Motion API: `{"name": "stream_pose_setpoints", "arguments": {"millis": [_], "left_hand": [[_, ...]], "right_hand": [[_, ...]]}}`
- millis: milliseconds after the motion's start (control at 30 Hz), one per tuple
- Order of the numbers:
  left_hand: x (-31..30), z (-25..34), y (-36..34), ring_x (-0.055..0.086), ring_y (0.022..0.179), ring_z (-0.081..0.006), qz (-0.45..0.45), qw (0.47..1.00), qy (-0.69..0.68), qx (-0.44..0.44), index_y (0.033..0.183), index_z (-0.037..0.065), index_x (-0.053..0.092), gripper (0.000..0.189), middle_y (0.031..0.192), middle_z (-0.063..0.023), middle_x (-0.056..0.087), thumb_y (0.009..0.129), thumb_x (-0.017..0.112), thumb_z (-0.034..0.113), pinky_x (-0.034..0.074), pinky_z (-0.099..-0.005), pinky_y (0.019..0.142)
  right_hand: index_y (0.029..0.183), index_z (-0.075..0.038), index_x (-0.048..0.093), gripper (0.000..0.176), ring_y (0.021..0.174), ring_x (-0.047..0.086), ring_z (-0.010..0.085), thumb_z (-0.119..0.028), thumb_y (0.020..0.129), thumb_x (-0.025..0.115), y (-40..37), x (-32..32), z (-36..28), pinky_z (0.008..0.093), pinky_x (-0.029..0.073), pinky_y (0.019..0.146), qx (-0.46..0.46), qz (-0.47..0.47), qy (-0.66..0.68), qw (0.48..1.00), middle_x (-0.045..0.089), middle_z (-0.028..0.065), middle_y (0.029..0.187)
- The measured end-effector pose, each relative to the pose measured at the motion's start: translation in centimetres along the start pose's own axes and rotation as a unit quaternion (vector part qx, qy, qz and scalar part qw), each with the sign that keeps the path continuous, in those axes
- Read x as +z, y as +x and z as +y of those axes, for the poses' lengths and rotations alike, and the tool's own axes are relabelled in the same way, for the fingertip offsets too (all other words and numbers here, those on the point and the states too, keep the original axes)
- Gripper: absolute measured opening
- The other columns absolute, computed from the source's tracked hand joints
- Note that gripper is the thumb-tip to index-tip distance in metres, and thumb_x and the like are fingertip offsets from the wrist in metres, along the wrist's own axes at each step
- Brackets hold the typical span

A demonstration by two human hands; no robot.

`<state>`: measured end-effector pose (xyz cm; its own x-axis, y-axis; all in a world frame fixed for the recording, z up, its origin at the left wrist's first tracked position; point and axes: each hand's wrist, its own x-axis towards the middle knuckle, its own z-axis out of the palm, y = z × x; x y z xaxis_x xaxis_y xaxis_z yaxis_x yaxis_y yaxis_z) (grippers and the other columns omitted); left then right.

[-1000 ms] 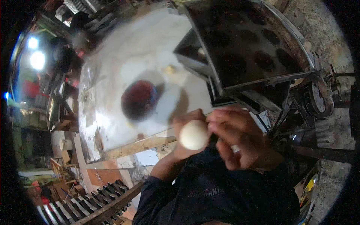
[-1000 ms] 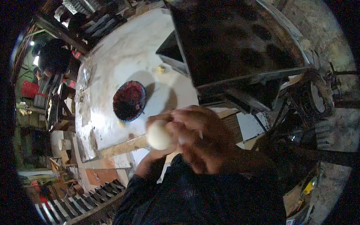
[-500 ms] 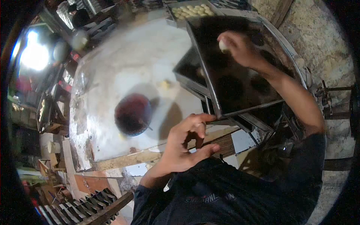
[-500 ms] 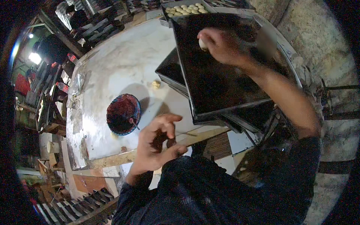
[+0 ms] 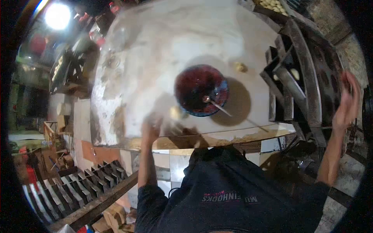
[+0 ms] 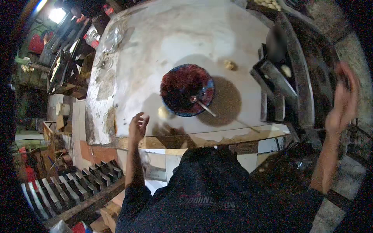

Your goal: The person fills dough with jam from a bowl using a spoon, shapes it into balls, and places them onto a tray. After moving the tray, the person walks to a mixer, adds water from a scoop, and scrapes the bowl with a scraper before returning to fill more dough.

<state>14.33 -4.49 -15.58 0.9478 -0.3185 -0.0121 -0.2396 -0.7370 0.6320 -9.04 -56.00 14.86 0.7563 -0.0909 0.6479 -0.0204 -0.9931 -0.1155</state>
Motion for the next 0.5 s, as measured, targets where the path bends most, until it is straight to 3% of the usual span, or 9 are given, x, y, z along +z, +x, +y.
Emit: {"name": "stream_pose_setpoints", "arguments": {"millis": [33,67,133,233,267,333,400,467,500], "left_hand": [[2.9,-4.5,0.3,0.06,0.07,-0.0209,0.051,0.991,-0.029,0.119,0.119,0.005,0.058,0.047,0.094,-0.0157,0.061,0.086,0.068,0.036,0.051,-0.0339,0.061],[3.6,-2.5,1.1,0.062,0.077,-0.0232,0.026,0.992,-0.084,0.089,0.118,0.004,0.058,0.047,0.097,-0.0168,0.062,0.085,0.069,0.036,0.052,-0.0356,0.066],[5.7,0.1,3.0,0.059,0.082,-0.0356,-0.077,0.981,0.152,0.097,0.106,0.003,0.06,0.036,0.093,-0.0191,0.061,0.084,0.069,0.03,0.05,-0.0409,0.069],[5.9,3.7,1.3,0.056,0.077,-0.0385,-0.02,0.982,0.111,0.15,0.1,0.002,0.059,0.03,0.091,-0.0202,0.062,0.085,0.067,0.027,0.048,-0.042,0.066],[4.7,5.6,0.8,0.059,0.078,-0.035,-0.041,0.994,0.052,0.083,0.097,0.002,0.058,0.028,0.092,-0.02,0.062,0.086,0.066,0.026,0.049,-0.04,0.066],[1.3,8.8,-0.2,0.063,0.085,-0.0253,-0.102,0.992,-0.068,-0.008,0.097,0.002,0.051,0.017,0.099,-0.0192,0.062,0.089,0.062,0.013,0.051,-0.0337,0.073],[-0.5,11.8,-2.0,0.061,0.097,-0.0223,0.026,0.952,-0.304,0.03,0.105,0.002,0.045,0.022,0.102,-0.0168,0.059,0.087,0.059,-0.001,0.053,-0.0325,0.079],[-2.1,18.1,-3.7,0.06,0.103,-0.0244,0.059,0.936,-0.333,0.093,0.11,0.001,0.04,0.033,0.108,-0.0162,0.057,0.083,0.056,-0.01,0.053,-0.034,0.084],[-1.3,19.3,-4.3,0.059,0.107,-0.0247,0.075,0.943,-0.275,0.172,0.115,0.0,0.039,0.041,0.107,-0.0148,0.057,0.081,0.059,-0.01,0.053,-0.0344,0.084]], "right_hand": [[0.12,0.004,0.055,0.035,0.113,0.054,0.0294,-0.019,0.094,0.048,-1.0,-0.4,-1.6,0.0416,0.039,0.101,-0.001,0.023,0.011,1.0,0.057,0.0188,0.119],[0.113,0.004,0.058,0.032,0.107,0.056,0.0308,-0.018,0.092,0.051,-1.8,0.4,-4.1,0.0426,0.042,0.096,-0.044,-0.001,0.028,0.999,0.06,0.019,0.112],[0.095,0.005,0.064,0.022,0.091,0.061,0.0335,-0.013,0.083,0.06,-2.4,4.1,-9.7,0.0429,0.049,0.083,-0.051,-0.038,0.093,0.994,0.063,0.0189,0.095],[0.087,0.004,0.065,0.014,0.073,0.062,0.0284,-0.004,0.076,0.065,-2.7,7.9,-12.4,0.037,0.051,0.067,-0.049,-0.123,0.215,0.968,0.062,0.0157,0.08],[0.087,0.004,0.065,0.014,0.069,0.062,0.0287,-0.002,0.074,0.065,-3.4,9.0,-12.6,0.0362,0.051,0.066,-0.038,-0.137,0.277,0.95,0.062,0.0148,0.075],[0.091,0.003,0.065,0.017,0.073,0.063,0.0292,-0.005,0.076,0.065,-4.3,10.5,-13.5,0.0355,0.051,0.066,-0.025,-0.174,0.342,0.923,0.063,0.0158,0.082],[0.099,0.004,0.065,0.024,0.078,0.064,0.0287,-0.01,0.079,0.065,-5.3,12.1,-14.7,0.0344,0.052,0.068,0.015,-0.218,0.408,0.886,0.064,0.0167,0.087],[0.103,0.005,0.064,0.029,0.08,0.065,0.0276,-0.015,0.082,0.066,-6.8,14.2,-15.5,0.0338,0.052,0.07,0.04,-0.236,0.447,0.862,0.065,0.0171,0.09],[0.108,0.004,0.063,0.033,0.085,0.066,0.0264,-0.018,0.083,0.067,-7.6,15.3,-15.9,0.0337,0.053,0.073,0.121,-0.25,0.498,0.821,0.065,0.0171,0.094]]}}
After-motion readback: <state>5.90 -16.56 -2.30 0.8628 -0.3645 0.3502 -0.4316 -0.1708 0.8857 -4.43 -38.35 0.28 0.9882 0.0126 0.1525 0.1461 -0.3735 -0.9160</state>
